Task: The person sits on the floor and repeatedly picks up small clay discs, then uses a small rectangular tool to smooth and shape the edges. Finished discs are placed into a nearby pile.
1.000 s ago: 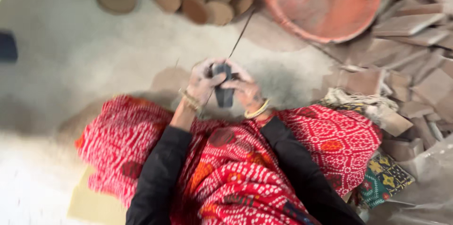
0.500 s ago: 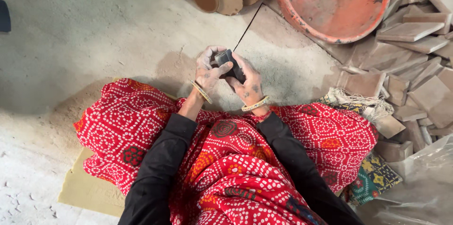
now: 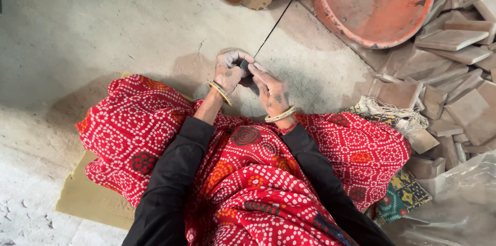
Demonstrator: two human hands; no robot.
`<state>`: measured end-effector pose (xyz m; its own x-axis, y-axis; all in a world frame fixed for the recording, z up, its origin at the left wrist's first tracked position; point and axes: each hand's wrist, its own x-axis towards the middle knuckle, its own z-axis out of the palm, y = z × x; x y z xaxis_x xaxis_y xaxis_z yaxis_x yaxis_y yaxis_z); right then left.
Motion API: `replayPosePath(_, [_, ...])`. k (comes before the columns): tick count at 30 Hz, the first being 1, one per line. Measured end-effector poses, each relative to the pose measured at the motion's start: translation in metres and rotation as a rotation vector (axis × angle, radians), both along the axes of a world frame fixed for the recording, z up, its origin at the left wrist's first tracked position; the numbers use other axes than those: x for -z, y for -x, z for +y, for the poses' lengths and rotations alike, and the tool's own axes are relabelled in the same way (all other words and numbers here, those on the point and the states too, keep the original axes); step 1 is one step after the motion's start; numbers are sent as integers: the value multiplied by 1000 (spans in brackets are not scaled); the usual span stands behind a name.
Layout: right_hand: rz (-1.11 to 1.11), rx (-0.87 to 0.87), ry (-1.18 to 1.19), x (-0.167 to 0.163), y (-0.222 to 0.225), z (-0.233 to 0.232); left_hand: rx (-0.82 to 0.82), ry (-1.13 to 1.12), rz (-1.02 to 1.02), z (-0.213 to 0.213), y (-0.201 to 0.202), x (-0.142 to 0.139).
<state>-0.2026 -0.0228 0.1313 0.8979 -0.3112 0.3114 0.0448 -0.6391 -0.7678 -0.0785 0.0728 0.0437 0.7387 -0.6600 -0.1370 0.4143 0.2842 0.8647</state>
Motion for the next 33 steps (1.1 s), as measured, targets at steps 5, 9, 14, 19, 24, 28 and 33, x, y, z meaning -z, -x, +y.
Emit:
replayPosePath(5, [4, 101, 179, -17, 3, 6, 98, 54, 63, 12, 0, -33])
replayPosePath(9, [17, 130, 254, -18, 14, 3, 298, -61, 246, 19, 1, -58])
replayPosePath(14, [27, 114, 303, -2, 21, 8, 298, -147, 294, 17, 6, -43])
replayPosePath(19, [-83, -23, 37, -1, 23, 0, 229, -50, 184, 17, 7, -22])
replayPosePath(24, [107, -96, -392, -15, 27, -39, 243, 36, -13, 18, 4, -28])
replayPosePath(28, [423, -159, -509, -7, 26, -53, 277, 97, -112, 19, 4, -34])
replayPosePath(33, [420, -157, -576, 10, 28, -42, 271, 63, -172, 19, 4, -33])
